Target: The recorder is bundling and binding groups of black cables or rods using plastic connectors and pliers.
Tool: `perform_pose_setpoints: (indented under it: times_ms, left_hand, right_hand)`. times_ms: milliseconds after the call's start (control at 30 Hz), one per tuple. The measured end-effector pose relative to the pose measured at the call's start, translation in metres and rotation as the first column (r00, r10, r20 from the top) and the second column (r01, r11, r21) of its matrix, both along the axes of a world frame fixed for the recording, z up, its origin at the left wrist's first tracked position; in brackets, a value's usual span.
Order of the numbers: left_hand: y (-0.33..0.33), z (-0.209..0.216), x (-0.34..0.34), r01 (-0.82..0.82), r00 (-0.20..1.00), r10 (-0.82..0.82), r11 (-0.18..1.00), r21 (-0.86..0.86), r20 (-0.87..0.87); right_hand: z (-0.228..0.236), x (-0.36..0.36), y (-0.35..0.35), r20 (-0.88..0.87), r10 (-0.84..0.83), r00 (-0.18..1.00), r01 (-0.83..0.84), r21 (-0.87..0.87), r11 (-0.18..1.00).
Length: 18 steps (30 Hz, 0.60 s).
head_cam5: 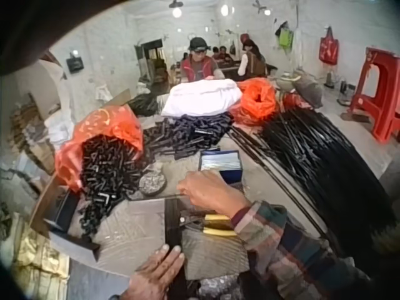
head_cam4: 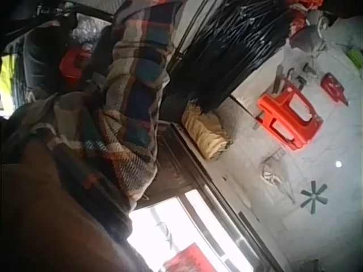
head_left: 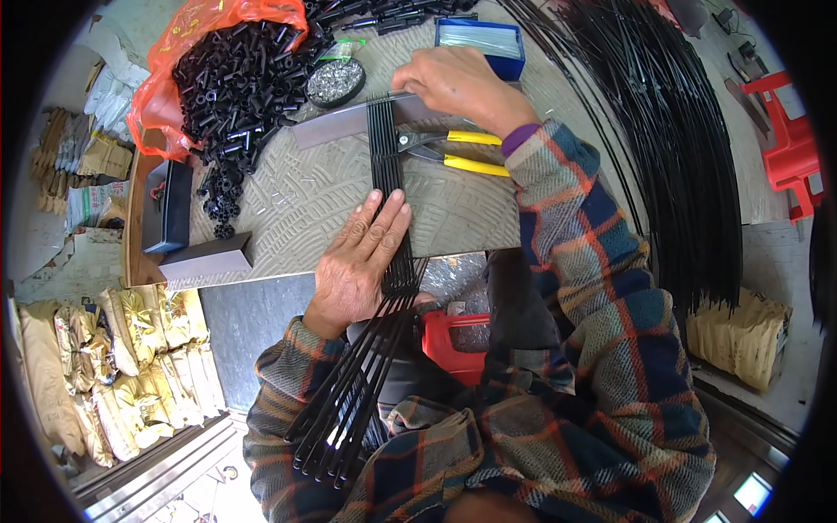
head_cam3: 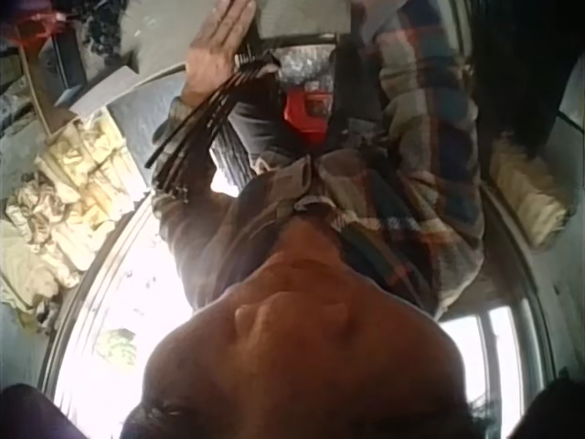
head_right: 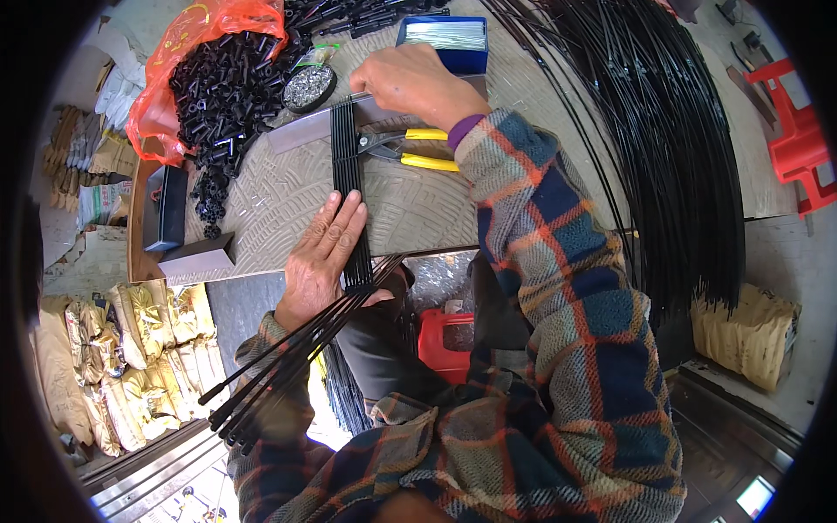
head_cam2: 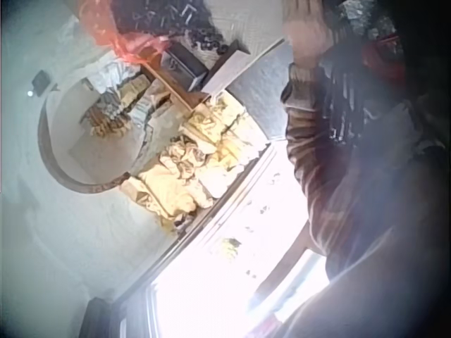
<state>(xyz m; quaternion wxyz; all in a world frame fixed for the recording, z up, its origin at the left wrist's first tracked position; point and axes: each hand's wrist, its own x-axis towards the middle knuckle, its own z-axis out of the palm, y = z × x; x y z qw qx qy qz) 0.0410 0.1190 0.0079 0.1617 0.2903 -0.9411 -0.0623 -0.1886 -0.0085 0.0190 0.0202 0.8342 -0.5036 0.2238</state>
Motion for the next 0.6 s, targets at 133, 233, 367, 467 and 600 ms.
perform_pose_setpoints:
  times_ms: [133,233,367,467,600]
  left_hand:
    - [0.000,0.001,-0.002,0.013,1.000,-0.012,1.000,0.013,-0.011]
    - [0.000,0.000,-0.003,0.005,1.000,-0.005,1.000,0.007,-0.016]
    - [0.000,-0.003,0.000,-0.006,1.000,0.007,1.000,0.009,-0.007]
    - [0.000,-0.004,-0.001,-0.004,1.000,0.005,1.000,0.010,-0.026]
    - [0.002,-0.003,-0.003,-0.031,1.000,0.031,1.000,-0.001,0.003]
  right_hand:
    - [-0.007,0.009,-0.006,0.004,0.034,0.999,-0.033,-0.075,0.997]
    - [-0.006,0.001,-0.004,0.129,0.062,0.990,-0.047,-0.114,0.992]
    - [0.001,-0.008,-0.007,-0.098,-0.033,0.995,0.039,0.061,0.997]
    - [-0.004,-0.011,-0.008,-0.088,0.012,0.996,-0.008,0.045,0.999]
    - [-0.008,-0.013,-0.010,-0.030,0.072,0.997,-0.071,0.010,0.997]
